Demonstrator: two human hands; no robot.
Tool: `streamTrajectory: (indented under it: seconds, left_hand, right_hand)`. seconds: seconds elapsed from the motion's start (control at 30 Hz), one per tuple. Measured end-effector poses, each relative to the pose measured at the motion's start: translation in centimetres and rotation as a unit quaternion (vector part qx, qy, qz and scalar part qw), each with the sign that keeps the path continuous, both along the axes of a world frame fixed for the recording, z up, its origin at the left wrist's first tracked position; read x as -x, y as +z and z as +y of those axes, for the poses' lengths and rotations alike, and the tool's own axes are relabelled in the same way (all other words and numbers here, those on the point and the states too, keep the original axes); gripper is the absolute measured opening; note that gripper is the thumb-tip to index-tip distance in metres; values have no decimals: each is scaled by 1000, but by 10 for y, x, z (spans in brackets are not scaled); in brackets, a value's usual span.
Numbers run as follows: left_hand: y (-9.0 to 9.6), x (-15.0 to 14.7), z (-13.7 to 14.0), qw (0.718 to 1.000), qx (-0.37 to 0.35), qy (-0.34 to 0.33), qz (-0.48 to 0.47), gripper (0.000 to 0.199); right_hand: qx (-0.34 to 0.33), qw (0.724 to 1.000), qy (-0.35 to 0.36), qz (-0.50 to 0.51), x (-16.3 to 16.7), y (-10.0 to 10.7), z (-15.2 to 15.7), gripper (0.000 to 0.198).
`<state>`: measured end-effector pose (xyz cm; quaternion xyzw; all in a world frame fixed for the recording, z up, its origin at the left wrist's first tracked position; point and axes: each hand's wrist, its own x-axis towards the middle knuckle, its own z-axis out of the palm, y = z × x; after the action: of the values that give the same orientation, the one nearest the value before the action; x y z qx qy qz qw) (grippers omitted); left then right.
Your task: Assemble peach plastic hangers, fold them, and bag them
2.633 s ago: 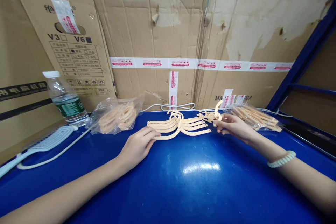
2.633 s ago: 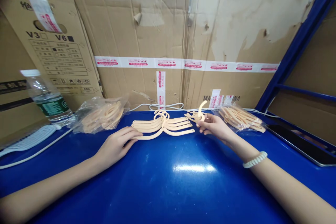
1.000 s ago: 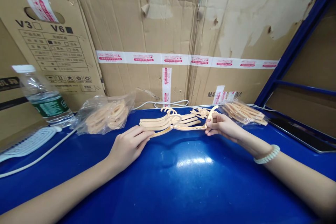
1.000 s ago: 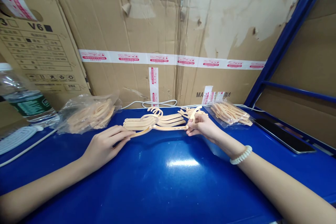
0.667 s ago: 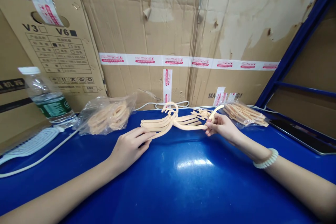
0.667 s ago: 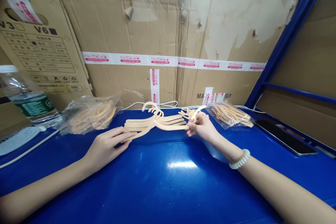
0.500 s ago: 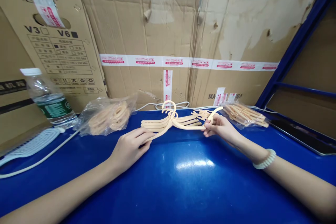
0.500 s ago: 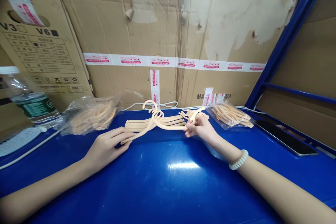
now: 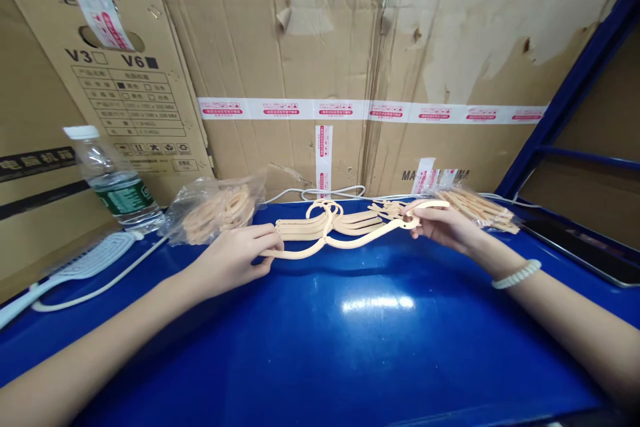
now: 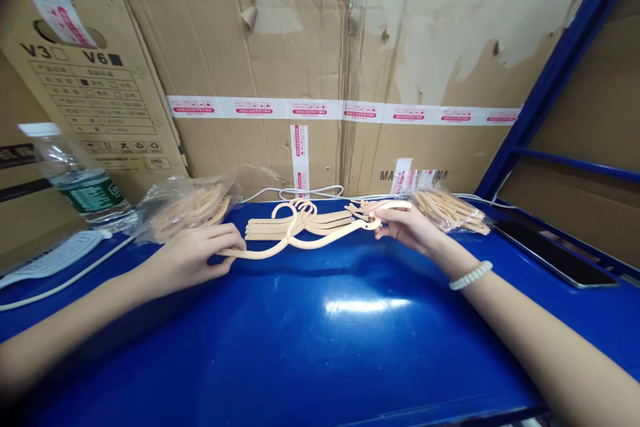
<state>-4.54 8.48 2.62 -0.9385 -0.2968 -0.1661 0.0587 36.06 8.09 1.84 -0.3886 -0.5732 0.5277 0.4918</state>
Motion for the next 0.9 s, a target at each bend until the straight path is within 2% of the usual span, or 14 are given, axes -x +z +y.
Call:
streamTrajectory:
  seconds: [0.1,0.17,0.27,0.4,0.57,0.73,0.83,0.9]
  left_hand:
    - [14,5,-6,998,46,-22,47,18]
    - [18,5,-11,995,65,-27,67,19]
    - [17,4,-16,989,111,-38,92,20]
    - [11,2,-14,983,152,-34,96,21]
    - [10,1,-9,978,191,-35,72,24]
    - [11,-1,-9,970,242,-23,16,19]
    - [5,-1,-5,961,274,-23,-14,9]
    - [-1,0,-1,958,285,-20,-27,12]
  right_hand:
    - [10,996,41,-76,-16,2,4,24]
    - [3,983,87,-165,-21,4,4,25]
    - [-36,937,147,-314,-21,8,2,28]
    - [-79,893,159,-413,-19,11,0,34]
    - [-69,854,203,-474,-23,4,4,42]
    - [-58,848,209,-484,-24,3,5,44]
    - [-58,848,202,-487,-23,4,4,46]
    - [-58,848,199,-487,-22,5,3,47]
